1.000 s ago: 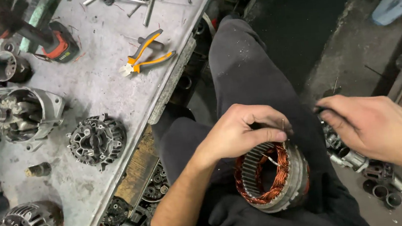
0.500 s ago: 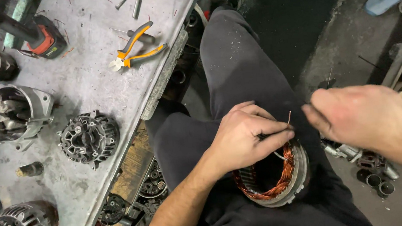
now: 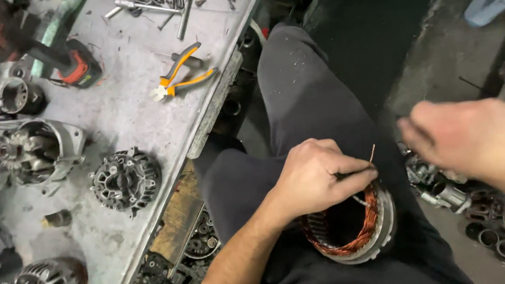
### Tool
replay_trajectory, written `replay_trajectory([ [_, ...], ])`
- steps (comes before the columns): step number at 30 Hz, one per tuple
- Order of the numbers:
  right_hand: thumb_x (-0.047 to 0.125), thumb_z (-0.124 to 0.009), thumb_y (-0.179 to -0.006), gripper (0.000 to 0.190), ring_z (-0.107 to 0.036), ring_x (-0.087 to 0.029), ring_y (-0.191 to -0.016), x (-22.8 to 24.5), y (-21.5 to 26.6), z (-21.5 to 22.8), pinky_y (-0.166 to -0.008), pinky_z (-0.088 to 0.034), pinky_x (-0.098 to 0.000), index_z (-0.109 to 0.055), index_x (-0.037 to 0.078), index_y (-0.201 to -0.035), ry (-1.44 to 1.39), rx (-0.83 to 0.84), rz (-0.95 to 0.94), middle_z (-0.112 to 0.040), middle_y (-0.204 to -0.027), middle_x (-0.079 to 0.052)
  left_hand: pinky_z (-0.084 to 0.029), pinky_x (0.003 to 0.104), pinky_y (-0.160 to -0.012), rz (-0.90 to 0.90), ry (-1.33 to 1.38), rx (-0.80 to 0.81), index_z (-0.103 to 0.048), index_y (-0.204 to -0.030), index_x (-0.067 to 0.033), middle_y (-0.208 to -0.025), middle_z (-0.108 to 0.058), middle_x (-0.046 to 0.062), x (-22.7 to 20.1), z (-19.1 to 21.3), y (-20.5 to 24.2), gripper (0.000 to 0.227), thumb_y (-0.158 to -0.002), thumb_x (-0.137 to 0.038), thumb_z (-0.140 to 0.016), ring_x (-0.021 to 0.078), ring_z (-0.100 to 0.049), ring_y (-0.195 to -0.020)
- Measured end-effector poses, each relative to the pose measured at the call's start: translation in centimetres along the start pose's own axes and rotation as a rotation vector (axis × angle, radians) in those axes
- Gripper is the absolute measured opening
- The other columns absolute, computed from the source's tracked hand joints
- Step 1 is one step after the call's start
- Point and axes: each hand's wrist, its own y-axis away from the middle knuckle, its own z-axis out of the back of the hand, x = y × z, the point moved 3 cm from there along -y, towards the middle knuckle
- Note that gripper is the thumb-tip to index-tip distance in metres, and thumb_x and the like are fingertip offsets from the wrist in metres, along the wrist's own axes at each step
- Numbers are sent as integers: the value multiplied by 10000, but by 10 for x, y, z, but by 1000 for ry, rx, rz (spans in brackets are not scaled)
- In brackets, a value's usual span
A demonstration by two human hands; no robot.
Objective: The person holds a motor stator on their lap and uses a small metal tool to scrape and clean the copper windings. They rotate the stator to access different sections and continue the scraping process throughout the video.
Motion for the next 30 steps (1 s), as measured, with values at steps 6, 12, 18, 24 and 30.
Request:
replay_trajectory([
  [6,387,-709,-780,290,-628,-300,-447,6,-8,-12,-415,-517,-450,-572,165,-654,-223,-166,206,-580,-503,-75,-544,306,-652,1,254,95,-808,-1004,-157,-768,-711,40,18,14,14,139,-876,-209,-812,171,-672,-706],
  [12,325,-732,-800,284,-623,-305,-465,11,-23,-28,-422,-506,-450,-552,157,-658,-339,-267,355,-566,-525,-85,-561,283,-687,56,402,167,-800,-1058,-133,-822,-736,38,23,23,13,178,-882,-154,-821,136,-677,-744],
  [18,299,-711,-760,237,-622,-320,-503,12,-42,-22,-446,-495,-448,-551,156,-659,-346,-359,437,-573,-572,-72,-542,282,-697,14,465,190,-797,-1093,-114,-820,-734,56,40,23,15,213,-884,-141,-830,137,-659,-746],
  [24,260,-731,-778,269,-625,-313,-536,5,-53,-41,-486,-501,-433,-536,131,-645,-412,-293,478,-569,-579,-67,-555,277,-694,49,487,204,-802,-1088,-99,-833,-728,60,45,24,18,215,-879,-137,-832,135,-686,-750],
  [30,312,-753,-765,308,-632,-297,-543,23,-56,-34,-477,-497,-434,-536,132,-643,-412,-234,627,-557,-569,-61,-566,268,-715,53,540,225,-803,-1086,-90,-858,-744,61,51,21,21,212,-879,-123,-836,139,-701,-764],
])
